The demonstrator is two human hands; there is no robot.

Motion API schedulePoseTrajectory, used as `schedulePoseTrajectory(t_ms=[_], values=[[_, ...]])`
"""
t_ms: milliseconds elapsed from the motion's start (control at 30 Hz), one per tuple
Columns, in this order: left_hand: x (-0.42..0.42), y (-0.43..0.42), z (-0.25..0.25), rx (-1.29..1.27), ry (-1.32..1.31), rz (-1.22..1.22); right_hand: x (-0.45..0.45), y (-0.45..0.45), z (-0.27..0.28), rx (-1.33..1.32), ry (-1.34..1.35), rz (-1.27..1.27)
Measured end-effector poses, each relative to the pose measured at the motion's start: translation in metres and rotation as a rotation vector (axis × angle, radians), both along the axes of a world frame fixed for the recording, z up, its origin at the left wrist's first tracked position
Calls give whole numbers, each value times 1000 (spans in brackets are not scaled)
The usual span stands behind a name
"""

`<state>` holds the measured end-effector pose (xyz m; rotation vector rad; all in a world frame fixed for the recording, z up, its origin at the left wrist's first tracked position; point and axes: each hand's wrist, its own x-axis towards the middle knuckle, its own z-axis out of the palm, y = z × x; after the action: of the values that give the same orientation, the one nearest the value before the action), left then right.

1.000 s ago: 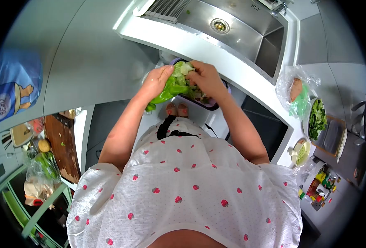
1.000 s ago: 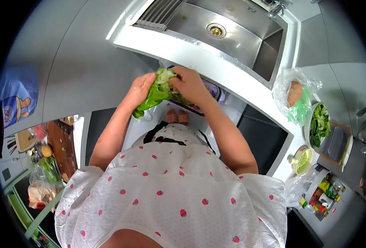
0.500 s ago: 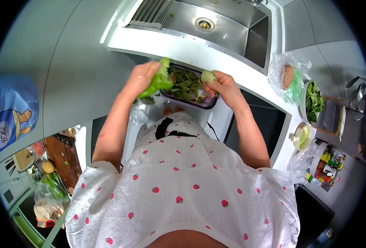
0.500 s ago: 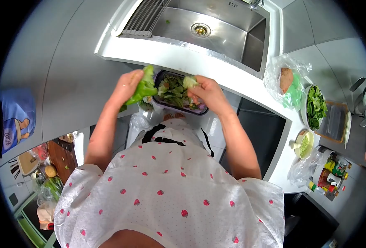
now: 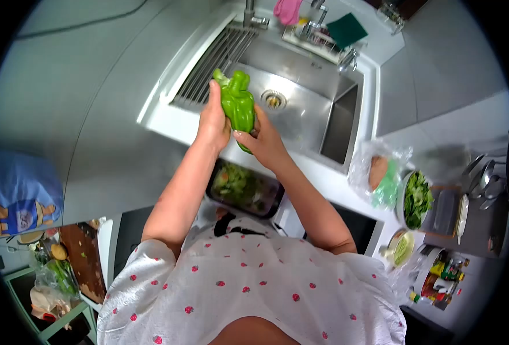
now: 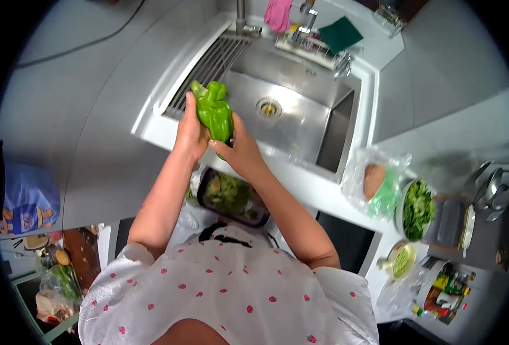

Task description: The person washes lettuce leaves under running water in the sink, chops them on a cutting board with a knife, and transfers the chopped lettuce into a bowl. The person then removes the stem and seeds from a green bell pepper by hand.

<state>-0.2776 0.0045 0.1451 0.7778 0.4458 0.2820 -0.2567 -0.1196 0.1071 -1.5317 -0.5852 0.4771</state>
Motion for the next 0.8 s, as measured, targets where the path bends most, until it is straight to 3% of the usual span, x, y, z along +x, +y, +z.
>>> schedulePoseTrajectory(t_ms=[67,167,300,333,433,467,600,700,800], values=[[27,-9,-3,114,-106,-73,29,-4,5,129,67,-38],[53,-24,-13,132,-20,-321,73,-9,6,-133,-174,-165],[88,-19,-33,-108,-49,-253,119,-27,15,-195,-73,81],[100,-19,-40,-131,-29,-142,129,-33,26,-283,-152,92],[132,-17,-50,-271,110,-21,168,-31,24,-355,-297,-91],[145,-19,-53,-243,146,-1,179,-24,18,-325,-518,-188],[196,-25,-68,-230,132,79,220,14,13,-261,-683,-304],[236,-25,-89,-331,51,45,253,42,6,-338,-878,-361],[271,-14,-98,-424,95,54,287,62,5,-464,-909,-331]])
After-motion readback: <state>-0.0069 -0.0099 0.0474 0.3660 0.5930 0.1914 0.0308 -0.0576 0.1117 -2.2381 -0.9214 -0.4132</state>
